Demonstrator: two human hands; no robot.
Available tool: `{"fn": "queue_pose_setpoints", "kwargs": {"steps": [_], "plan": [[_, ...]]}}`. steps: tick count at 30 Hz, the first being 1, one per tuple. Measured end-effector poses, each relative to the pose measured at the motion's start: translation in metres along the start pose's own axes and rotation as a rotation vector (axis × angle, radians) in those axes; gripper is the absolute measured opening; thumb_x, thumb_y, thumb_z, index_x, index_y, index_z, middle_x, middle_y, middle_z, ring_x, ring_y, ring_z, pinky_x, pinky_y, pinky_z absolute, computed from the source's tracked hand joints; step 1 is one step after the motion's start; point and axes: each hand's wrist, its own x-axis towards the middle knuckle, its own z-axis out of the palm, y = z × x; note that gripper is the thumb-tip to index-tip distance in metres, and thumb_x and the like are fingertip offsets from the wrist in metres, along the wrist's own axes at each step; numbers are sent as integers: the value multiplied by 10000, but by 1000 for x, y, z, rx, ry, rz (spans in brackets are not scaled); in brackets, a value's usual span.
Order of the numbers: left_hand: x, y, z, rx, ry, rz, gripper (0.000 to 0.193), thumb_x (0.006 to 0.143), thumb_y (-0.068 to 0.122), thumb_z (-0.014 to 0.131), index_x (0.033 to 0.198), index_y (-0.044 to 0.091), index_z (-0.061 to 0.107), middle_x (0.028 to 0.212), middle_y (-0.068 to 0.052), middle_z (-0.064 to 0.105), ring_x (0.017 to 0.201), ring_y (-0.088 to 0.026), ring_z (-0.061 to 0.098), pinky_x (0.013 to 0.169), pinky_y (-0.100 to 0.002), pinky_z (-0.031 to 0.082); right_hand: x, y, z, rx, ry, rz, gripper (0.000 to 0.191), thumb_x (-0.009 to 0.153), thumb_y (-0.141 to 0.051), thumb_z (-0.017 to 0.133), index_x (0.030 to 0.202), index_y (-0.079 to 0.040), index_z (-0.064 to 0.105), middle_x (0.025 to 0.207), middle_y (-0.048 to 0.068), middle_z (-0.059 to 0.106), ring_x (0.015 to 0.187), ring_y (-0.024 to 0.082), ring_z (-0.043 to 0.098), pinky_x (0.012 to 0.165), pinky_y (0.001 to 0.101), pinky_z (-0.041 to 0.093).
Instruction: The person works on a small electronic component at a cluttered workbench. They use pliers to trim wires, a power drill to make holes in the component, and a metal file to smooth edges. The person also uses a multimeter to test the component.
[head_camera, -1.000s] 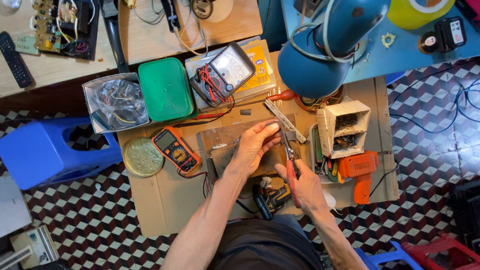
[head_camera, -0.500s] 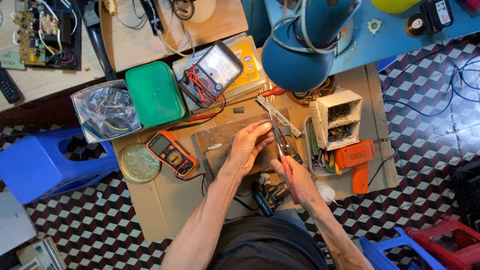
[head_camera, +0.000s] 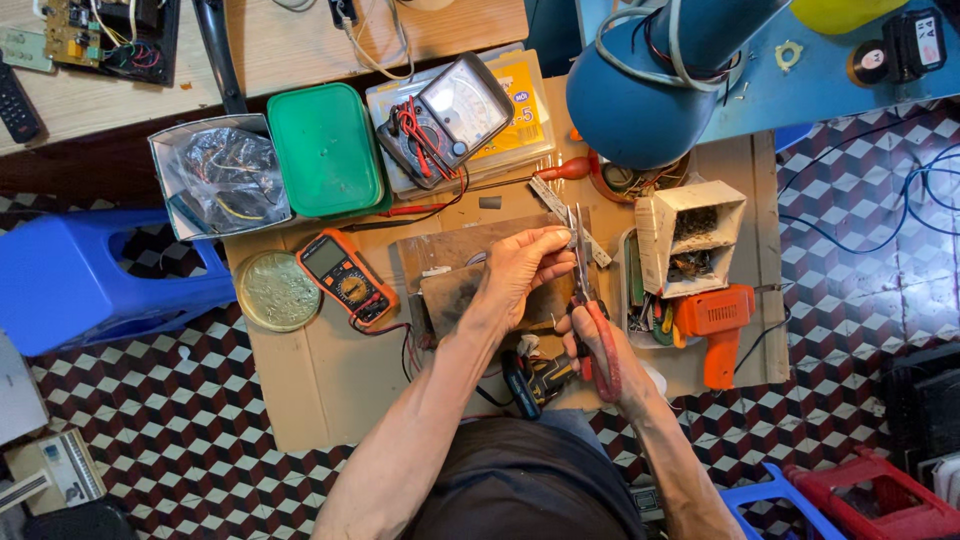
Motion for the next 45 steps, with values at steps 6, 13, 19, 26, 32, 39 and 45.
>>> {"fn": "queue_pose_setpoints", "kwargs": {"steps": [6, 13, 19, 26, 32, 39, 45], "plan": [[-4, -11, 9, 53, 11, -2, 256, 916, 167, 748, 1104, -5, 724, 927, -80, 748, 781, -128, 720, 752, -241, 619, -5, 4, -10, -82, 38, -11, 501, 981, -508, 546, 1053, -16, 603, 703, 1, 516, 613, 102, 502, 563, 234, 420], [-3, -20, 16, 63, 6, 9, 259, 906, 167, 764, 1095, -5, 723, 930, -68, 749, 783, -121, 721, 745, -234, 619, -11, 9, -18, -205, 141, -2, 461, 976, -507, 534, 1020, -55, 615, 646, -17, 501, 544, 91, 473, 470, 228, 361], [-3, -28, 22, 57, 9, -1, 275, 897, 169, 773, 1098, -11, 721, 926, -76, 750, 775, -123, 722, 733, -231, 614, -16, 11, -22, -163, 153, 19, 472, 974, -533, 538, 955, -66, 602, 644, -29, 503, 516, 78, 469, 450, 222, 358], [-4, -34, 24, 51, -9, -9, 291, 903, 166, 767, 1116, -24, 713, 931, -89, 749, 780, -136, 730, 738, -236, 616, -25, 8, -22, -219, 201, 34, 480, 964, -544, 550, 914, -68, 578, 623, -22, 489, 487, 82, 447, 422, 239, 345], [-7, -38, 27, 38, -26, -11, 289, 915, 159, 748, 1132, -28, 707, 945, -96, 749, 792, -143, 731, 752, -244, 619, -34, 5, -19, -225, 227, 24, 464, 953, -542, 561, 880, -84, 560, 597, -19, 470, 464, 91, 432, 410, 250, 336], [-10, -41, 28, 43, -37, -9, 275, 924, 159, 747, 1125, -24, 709, 949, -95, 748, 797, -136, 732, 765, -241, 615, -38, 7, -20, -222, 245, 23, 458, 951, -533, 578, 854, -85, 565, 579, -19, 469, 434, 92, 439, 382, 248, 351], [-11, -46, 29, 54, -27, -25, 261, 924, 156, 742, 1117, -16, 710, 933, -86, 752, 785, -133, 730, 754, -243, 621, -42, 12, -24, -192, 250, 16, 451, 955, -510, 594, 830, -78, 564, 557, -25, 466, 397, 87, 431, 348, 243, 336]]}}
